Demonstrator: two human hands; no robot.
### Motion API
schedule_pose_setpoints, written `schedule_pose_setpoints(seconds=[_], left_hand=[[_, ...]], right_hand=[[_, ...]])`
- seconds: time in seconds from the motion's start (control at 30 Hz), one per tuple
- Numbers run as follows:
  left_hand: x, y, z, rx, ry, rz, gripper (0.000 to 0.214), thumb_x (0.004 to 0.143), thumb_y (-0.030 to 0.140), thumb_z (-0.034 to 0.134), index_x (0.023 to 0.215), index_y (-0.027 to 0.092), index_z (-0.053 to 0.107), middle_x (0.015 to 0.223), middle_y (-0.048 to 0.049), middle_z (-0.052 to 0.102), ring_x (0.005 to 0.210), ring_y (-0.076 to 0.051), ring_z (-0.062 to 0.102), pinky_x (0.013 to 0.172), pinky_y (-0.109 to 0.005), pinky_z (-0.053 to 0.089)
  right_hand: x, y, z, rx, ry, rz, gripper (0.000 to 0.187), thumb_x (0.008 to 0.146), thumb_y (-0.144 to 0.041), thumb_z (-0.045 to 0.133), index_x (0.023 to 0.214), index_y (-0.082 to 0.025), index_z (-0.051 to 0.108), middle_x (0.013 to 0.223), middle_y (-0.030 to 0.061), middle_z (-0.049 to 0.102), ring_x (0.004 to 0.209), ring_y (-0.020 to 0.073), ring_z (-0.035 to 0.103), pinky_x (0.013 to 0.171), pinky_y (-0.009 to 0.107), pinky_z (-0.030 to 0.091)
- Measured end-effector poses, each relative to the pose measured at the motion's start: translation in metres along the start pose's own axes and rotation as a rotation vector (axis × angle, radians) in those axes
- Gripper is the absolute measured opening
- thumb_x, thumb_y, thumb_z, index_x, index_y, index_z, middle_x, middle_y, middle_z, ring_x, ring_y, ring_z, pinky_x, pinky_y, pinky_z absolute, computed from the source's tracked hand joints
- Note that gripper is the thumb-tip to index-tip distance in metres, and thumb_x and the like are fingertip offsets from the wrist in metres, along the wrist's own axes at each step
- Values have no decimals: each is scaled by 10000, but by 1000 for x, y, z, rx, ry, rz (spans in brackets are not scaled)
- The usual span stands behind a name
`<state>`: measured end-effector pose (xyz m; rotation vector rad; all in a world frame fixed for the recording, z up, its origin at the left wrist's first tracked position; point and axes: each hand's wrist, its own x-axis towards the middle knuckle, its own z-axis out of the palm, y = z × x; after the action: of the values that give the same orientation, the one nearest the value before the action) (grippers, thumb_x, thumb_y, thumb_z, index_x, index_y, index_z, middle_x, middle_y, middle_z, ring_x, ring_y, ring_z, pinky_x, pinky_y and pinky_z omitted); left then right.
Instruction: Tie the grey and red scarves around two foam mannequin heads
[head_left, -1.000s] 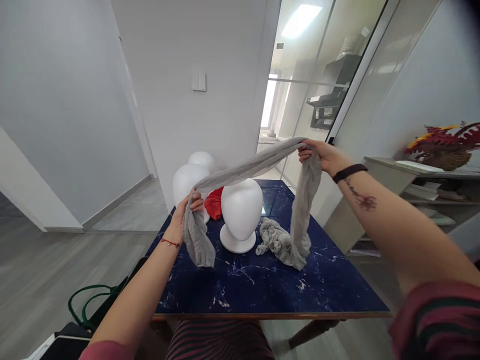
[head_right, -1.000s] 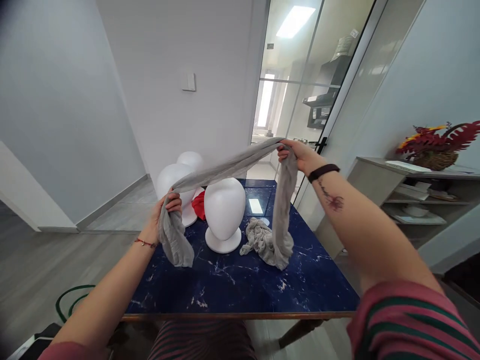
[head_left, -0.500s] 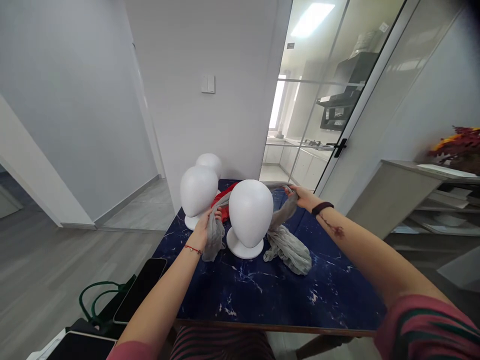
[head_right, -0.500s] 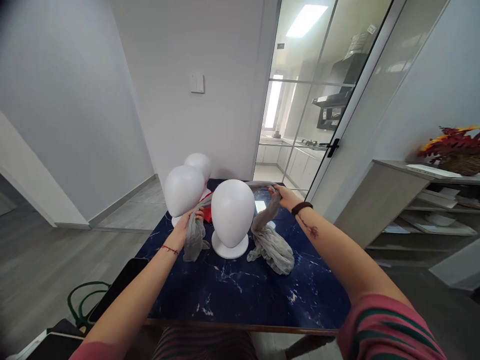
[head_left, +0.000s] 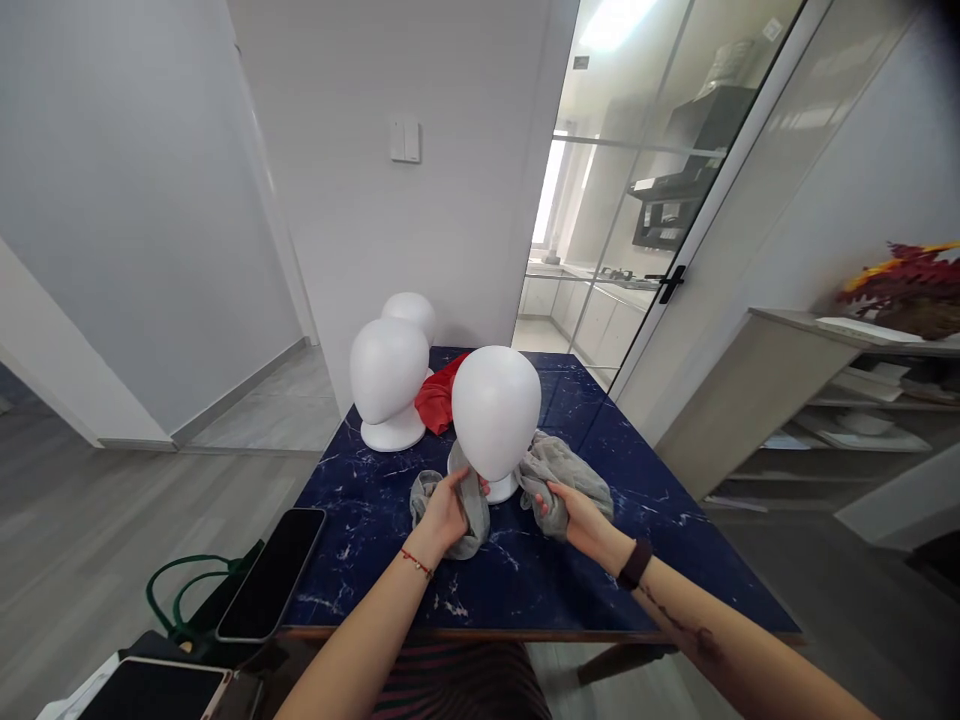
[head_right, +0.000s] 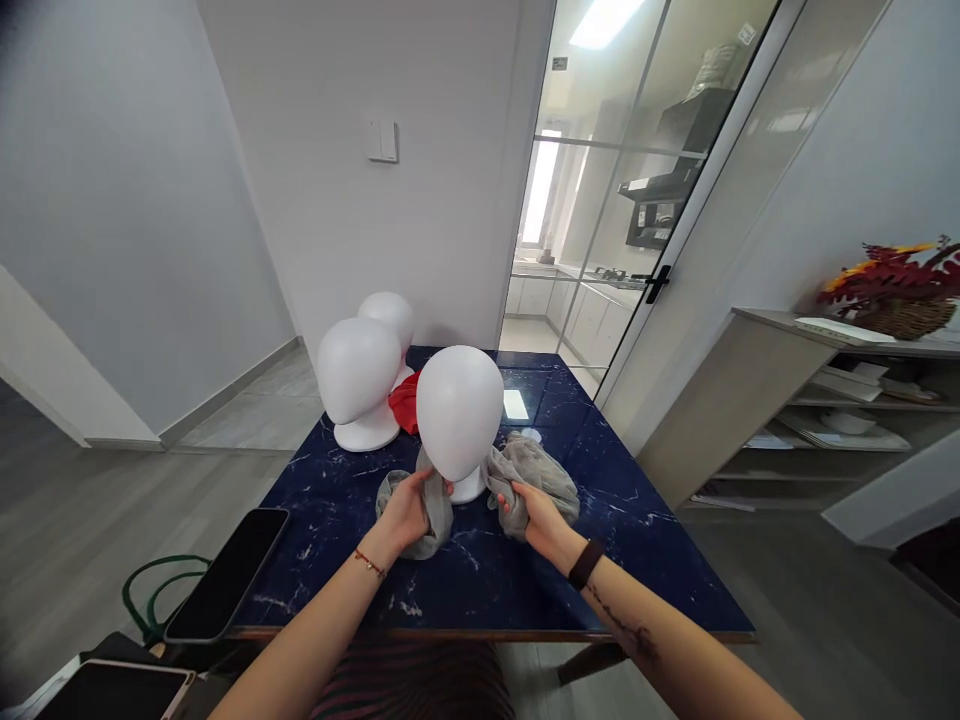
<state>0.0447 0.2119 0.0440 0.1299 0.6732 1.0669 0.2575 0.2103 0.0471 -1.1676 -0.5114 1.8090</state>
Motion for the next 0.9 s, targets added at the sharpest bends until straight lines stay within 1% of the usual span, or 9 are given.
schedule_pose_setpoints(seconds=[0.13,0.27,0.33,0.4,0.47,0.53,0.7,0.83,0.9], left_hand=[[1,-14,-3,53,-28,-26,200,787,116,492,928,58,621,748,-109,703,680,-182,665,660,-267,509],[12,-21,-5,-1,-68,-44,198,831,114,466,954,59,612,760,-104,706,741,-179,674,715,-265,516],[17,-24,-7,-5,-119,-58,188,851,135,462,943,75,615,789,-99,709,747,-185,675,729,-287,523],[21,-26,-10,21,-155,-76,181,859,153,466,921,83,621,806,-99,712,727,-196,676,731,-318,530],[23,-28,-12,34,-143,-76,183,855,148,474,928,73,624,822,-105,715,734,-201,679,756,-332,531],[24,-28,-13,14,-115,-76,196,846,137,483,956,54,623,848,-118,716,790,-206,682,812,-330,519],[21,-30,-9,-10,-99,-103,197,816,133,529,959,38,626,827,-133,715,843,-231,684,859,-348,507],[19,-34,-8,33,-71,-47,210,753,74,602,963,76,619,828,-104,718,820,-240,692,844,-366,520],[19,-36,-8,58,-81,-41,251,729,38,613,976,77,617,858,-106,719,827,-235,692,829,-345,528]], right_hand=[[-8,10,14,-54,-11,-67,65,851,-217,528,898,-176,544,694,21,626,541,100,582,497,196,493],[-14,22,29,-236,-86,-197,187,813,-307,575,960,-195,550,780,15,626,620,121,594,557,234,491],[-12,31,33,-415,-119,-291,228,800,-342,567,970,-192,539,795,9,607,623,130,579,581,261,481],[-9,40,35,-650,-133,-428,226,777,-333,569,940,-180,533,800,12,592,669,153,573,659,306,479],[-5,49,36,-878,-118,-570,204,743,-288,582,902,-169,533,842,33,590,776,190,570,774,362,461],[-5,56,38,-1030,-103,-668,221,710,-235,591,912,-163,537,932,62,586,900,226,551,866,398,426],[-23,64,43,-1190,-112,-665,354,718,-197,584,1061,-159,503,1057,101,537,1026,258,517,916,417,411],[-41,65,44,-1283,-165,-658,426,755,-206,569,1163,-172,452,1138,113,492,1097,258,498,940,400,412],[-47,67,45,-1346,-171,-652,449,765,-209,563,1195,-176,438,1167,117,475,1104,266,503,930,401,422]])
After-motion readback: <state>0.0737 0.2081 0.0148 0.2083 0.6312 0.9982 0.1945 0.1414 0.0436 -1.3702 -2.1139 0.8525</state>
